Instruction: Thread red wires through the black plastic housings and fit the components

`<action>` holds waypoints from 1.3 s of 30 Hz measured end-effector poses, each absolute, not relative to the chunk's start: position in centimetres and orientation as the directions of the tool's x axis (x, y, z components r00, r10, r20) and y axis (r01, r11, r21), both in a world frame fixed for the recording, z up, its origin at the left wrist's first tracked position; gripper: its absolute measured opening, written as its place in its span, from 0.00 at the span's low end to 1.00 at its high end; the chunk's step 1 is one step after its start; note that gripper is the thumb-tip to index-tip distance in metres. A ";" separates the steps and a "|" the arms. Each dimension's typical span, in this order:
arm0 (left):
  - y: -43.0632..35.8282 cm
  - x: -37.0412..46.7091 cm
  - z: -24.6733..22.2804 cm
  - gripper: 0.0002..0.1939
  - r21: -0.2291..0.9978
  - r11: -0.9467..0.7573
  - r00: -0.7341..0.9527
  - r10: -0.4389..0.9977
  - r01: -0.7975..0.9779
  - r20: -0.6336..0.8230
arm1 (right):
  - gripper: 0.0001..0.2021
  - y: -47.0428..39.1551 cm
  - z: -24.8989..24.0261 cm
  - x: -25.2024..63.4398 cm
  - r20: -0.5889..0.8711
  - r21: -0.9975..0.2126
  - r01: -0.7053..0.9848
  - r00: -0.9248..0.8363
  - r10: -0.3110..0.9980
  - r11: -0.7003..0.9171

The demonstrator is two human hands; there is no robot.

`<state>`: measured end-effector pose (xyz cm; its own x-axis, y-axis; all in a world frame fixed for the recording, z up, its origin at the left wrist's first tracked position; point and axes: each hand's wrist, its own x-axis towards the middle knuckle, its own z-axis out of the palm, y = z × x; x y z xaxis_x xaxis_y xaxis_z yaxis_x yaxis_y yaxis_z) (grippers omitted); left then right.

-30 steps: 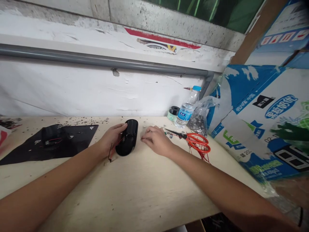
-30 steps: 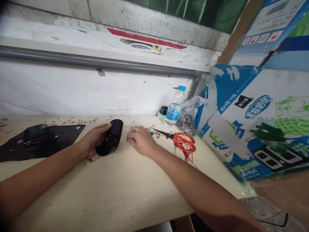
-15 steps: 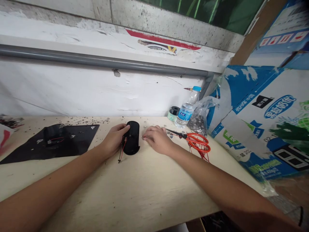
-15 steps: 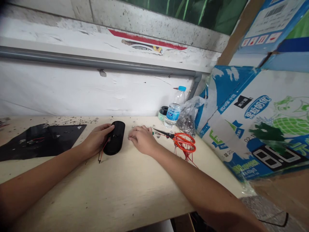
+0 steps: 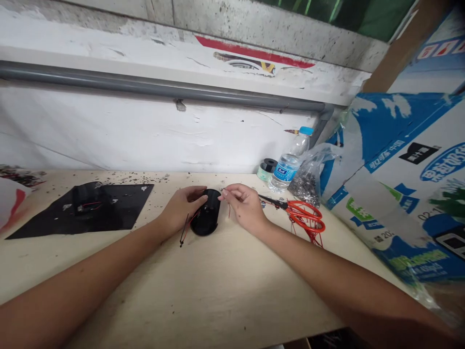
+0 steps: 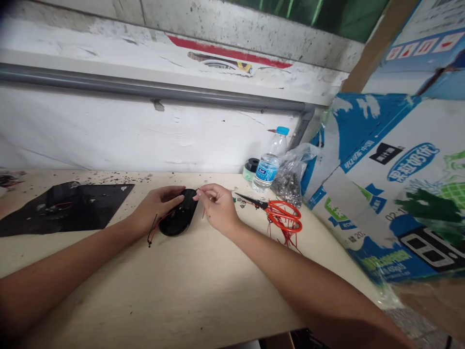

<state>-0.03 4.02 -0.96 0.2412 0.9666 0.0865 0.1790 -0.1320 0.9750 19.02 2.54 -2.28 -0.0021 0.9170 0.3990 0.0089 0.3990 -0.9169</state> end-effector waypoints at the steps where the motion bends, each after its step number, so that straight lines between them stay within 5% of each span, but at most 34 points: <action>1: 4.1 0.0 -1.1 0.26 0.972 -0.137 0.253 0.964 0.189 0.086 | 0.15 2.6 -2.4 18.9 0.381 -0.924 -0.027 -0.029 0.924 0.380; 11: 3.6 0.3 -0.8 0.16 0.973 -0.181 0.230 0.962 0.140 0.146 | 0.08 2.7 -1.8 18.4 0.446 -0.893 0.091 0.042 0.894 0.441; 18: 3.0 0.4 -0.3 0.15 0.984 -0.169 0.228 0.961 0.049 0.153 | 0.10 2.9 -2.1 18.2 0.275 -0.947 -0.160 0.037 0.961 0.278; 31: 3.3 0.4 -0.9 0.12 0.951 -0.254 0.244 0.947 0.176 0.208 | 0.09 2.7 -2.3 18.1 0.361 -0.923 0.119 -0.056 0.931 0.365; 39: 3.4 0.2 -1.1 0.12 0.862 -0.421 0.219 0.903 0.281 0.370 | 0.04 2.0 -2.4 17.7 0.597 -0.753 0.290 -0.078 0.798 0.591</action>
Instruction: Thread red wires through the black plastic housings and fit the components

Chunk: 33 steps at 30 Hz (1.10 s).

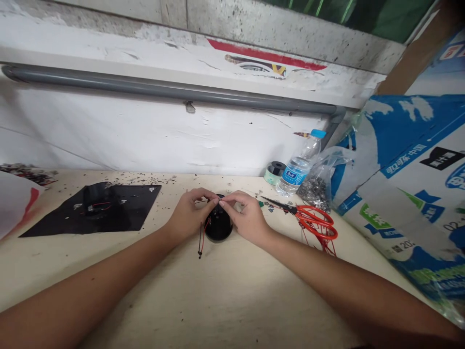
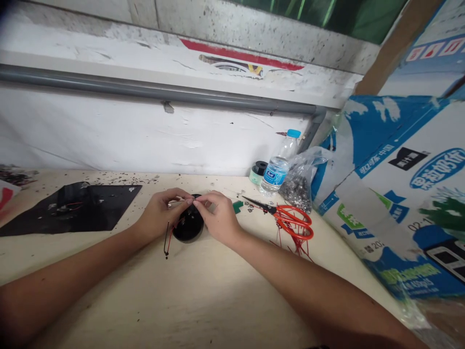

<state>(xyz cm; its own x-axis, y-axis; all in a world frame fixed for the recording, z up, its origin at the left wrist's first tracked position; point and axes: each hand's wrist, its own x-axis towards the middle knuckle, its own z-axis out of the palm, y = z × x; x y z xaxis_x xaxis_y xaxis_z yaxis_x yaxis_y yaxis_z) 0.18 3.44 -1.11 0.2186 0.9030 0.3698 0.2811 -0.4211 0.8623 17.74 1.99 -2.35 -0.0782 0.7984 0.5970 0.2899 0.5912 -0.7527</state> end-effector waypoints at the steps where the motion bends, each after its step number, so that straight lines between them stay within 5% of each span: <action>1: 3.5 0.2 -1.2 0.11 0.848 -0.450 0.220 0.890 0.281 0.400 | 0.04 1.9 -2.3 17.8 0.617 -0.729 0.307 -0.094 0.781 0.612; 9: 3.3 0.2 -1.3 0.09 0.628 -0.641 0.299 0.765 0.442 0.571 | 0.05 1.1 -2.1 17.9 0.626 -0.655 0.430 -0.151 0.765 0.621; 33: 2.6 0.3 -1.2 0.10 0.621 -0.686 0.357 0.728 0.380 0.585 | 0.09 0.4 -1.7 18.1 0.548 -0.573 0.597 -0.230 0.804 0.562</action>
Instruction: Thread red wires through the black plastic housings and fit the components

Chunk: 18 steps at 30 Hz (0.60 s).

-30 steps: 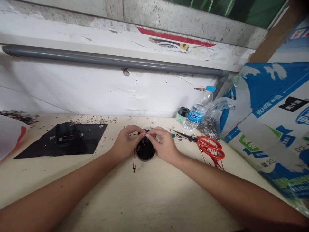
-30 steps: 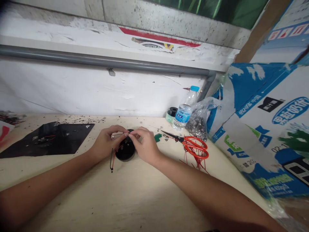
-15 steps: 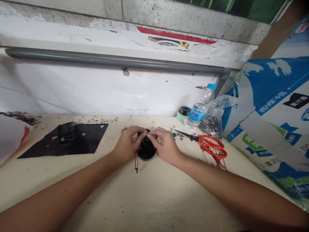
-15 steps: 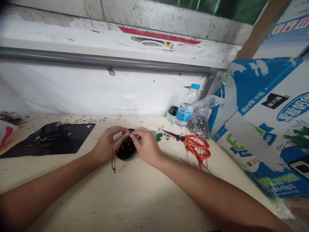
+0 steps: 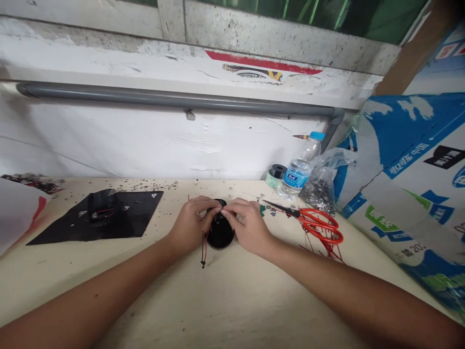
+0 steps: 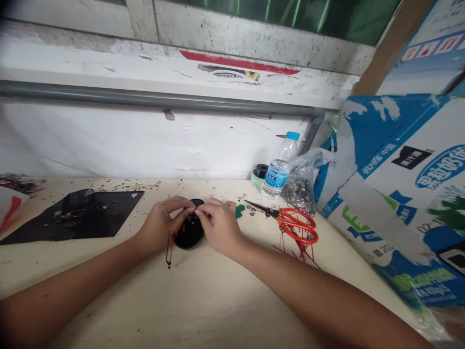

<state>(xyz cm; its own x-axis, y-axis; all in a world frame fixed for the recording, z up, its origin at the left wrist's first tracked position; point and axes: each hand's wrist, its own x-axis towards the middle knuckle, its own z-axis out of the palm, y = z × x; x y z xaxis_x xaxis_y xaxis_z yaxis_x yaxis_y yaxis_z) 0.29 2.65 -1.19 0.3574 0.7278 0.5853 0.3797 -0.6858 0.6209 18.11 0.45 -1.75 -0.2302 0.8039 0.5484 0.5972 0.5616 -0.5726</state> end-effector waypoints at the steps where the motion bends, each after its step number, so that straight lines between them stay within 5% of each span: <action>1: 2.7 0.3 -1.2 0.10 0.621 -0.686 0.358 0.728 0.380 0.585 | 0.09 0.4 -1.8 18.1 0.547 -0.567 0.603 -0.233 0.804 0.561; 18: 2.9 0.2 -1.4 0.11 0.646 -0.671 0.377 0.740 0.363 0.557 | 0.10 0.4 -1.6 17.9 0.524 -0.585 0.587 -0.253 0.813 0.560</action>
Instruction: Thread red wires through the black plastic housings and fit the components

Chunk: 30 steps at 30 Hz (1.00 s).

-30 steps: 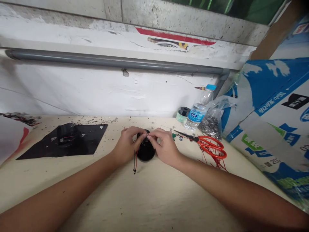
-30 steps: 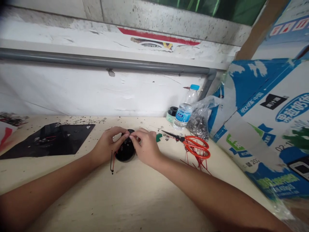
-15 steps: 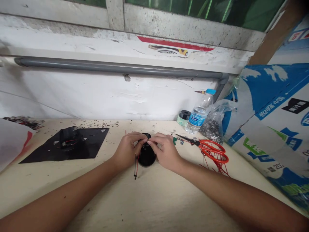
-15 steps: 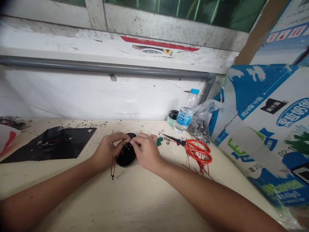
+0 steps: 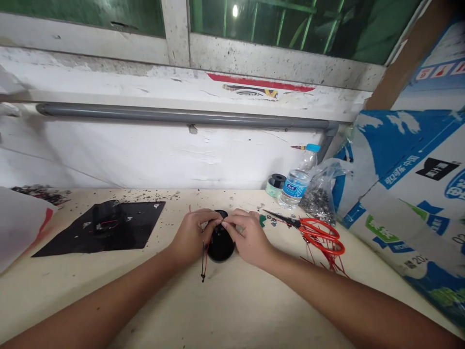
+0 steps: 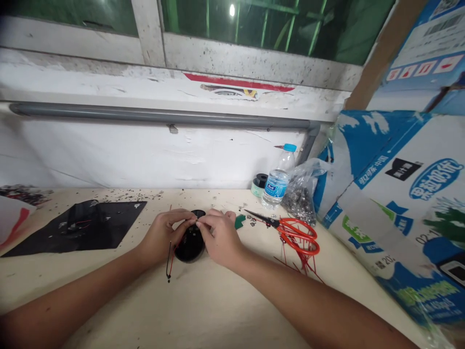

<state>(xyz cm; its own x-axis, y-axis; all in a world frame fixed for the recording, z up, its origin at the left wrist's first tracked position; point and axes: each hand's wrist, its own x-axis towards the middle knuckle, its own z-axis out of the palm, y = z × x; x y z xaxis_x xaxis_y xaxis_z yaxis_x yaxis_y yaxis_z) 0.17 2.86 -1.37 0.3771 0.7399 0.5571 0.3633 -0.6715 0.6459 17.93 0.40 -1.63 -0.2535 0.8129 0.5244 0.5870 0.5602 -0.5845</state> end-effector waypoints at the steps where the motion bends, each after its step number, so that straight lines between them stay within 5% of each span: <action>1: 2.9 0.2 -1.3 0.12 0.648 -0.671 0.381 0.740 0.361 0.554 | 0.10 0.4 -1.6 17.9 0.522 -0.587 0.587 -0.252 0.815 0.557; 30: 3.1 0.2 -1.3 0.12 0.608 -0.715 0.438 0.695 0.344 0.570 | 0.13 0.1 -1.8 17.9 0.510 -0.506 0.645 -0.312 0.802 0.573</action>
